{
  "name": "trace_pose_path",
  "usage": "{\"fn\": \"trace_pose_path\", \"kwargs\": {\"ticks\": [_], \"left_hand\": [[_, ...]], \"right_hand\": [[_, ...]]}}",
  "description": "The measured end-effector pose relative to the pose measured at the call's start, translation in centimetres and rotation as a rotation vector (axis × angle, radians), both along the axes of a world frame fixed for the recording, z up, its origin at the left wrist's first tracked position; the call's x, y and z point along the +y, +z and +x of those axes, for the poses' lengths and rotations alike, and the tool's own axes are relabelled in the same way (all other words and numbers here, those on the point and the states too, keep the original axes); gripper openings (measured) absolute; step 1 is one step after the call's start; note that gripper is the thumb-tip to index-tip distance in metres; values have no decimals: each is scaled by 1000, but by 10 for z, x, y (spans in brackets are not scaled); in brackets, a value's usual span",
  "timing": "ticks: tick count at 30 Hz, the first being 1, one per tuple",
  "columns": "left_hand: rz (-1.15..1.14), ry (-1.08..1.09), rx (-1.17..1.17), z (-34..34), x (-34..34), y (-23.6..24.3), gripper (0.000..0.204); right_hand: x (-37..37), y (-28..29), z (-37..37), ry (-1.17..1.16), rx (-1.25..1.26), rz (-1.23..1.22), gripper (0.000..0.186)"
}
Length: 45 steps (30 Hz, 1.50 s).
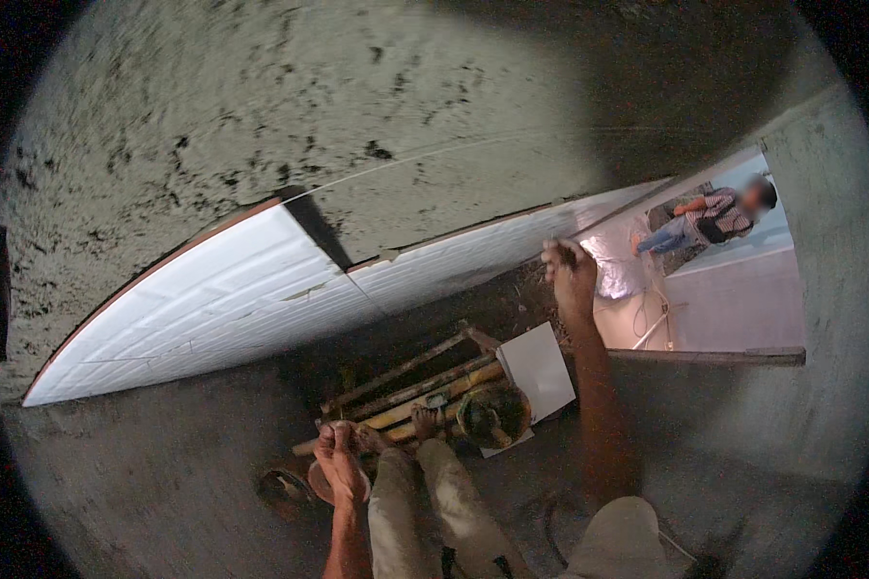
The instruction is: The person is installing white tiles on a curved wall using a hammer and trowel. They tap tiles into place, apply mortar, and adjust the tiles to ensure proper alignment.
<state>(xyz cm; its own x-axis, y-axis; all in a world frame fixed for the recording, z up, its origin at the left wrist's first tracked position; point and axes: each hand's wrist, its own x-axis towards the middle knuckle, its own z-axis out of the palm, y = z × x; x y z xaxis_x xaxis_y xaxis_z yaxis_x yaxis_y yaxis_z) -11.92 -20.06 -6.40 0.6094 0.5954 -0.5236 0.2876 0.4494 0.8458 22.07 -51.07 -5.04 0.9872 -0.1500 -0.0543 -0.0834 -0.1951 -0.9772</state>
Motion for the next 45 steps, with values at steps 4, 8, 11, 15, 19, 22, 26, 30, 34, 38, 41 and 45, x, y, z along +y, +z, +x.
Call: {"fn": "trace_pose_path", "kwargs": {"ticks": [4,8,11,15,19,22,26,30,34,38,41,45], "left_hand": [[28,-70,-6,-5,-15,-4,31],[77,-124,49,-15,-16,-13,31],[62,-94,82,-13,-24,-14,32],[80,-143,64,-13,-29,-17,35],[120,-176,47,-10,-31,-16,36],[90,-160,55,-16,-31,-23,36],[88,-147,113,-17,-34,-22,35],[6,-119,103,-20,-34,-29,25],[80,-136,73,-8,-40,-18,30],[77,-111,33,-4,-39,-16,33],[-3,-96,47,3,-45,-20,31],[-40,-213,4,22,-53,-2,28]], "right_hand": [[-21,13,36,12,102,106,19],[-23,14,55,122,173,130,17],[-31,14,62,193,127,177,15],[-33,13,72,221,196,113,14],[-31,13,74,228,177,97,15],[-28,19,77,206,192,89,15],[-27,25,85,189,252,93,18],[-28,20,89,158,270,95,18],[-31,27,82,145,243,-58,20],[-35,30,41,57,248,-129,26],[-37,10,-11,137,250,-57,26],[38,11,-109,614,413,82,23]]}}
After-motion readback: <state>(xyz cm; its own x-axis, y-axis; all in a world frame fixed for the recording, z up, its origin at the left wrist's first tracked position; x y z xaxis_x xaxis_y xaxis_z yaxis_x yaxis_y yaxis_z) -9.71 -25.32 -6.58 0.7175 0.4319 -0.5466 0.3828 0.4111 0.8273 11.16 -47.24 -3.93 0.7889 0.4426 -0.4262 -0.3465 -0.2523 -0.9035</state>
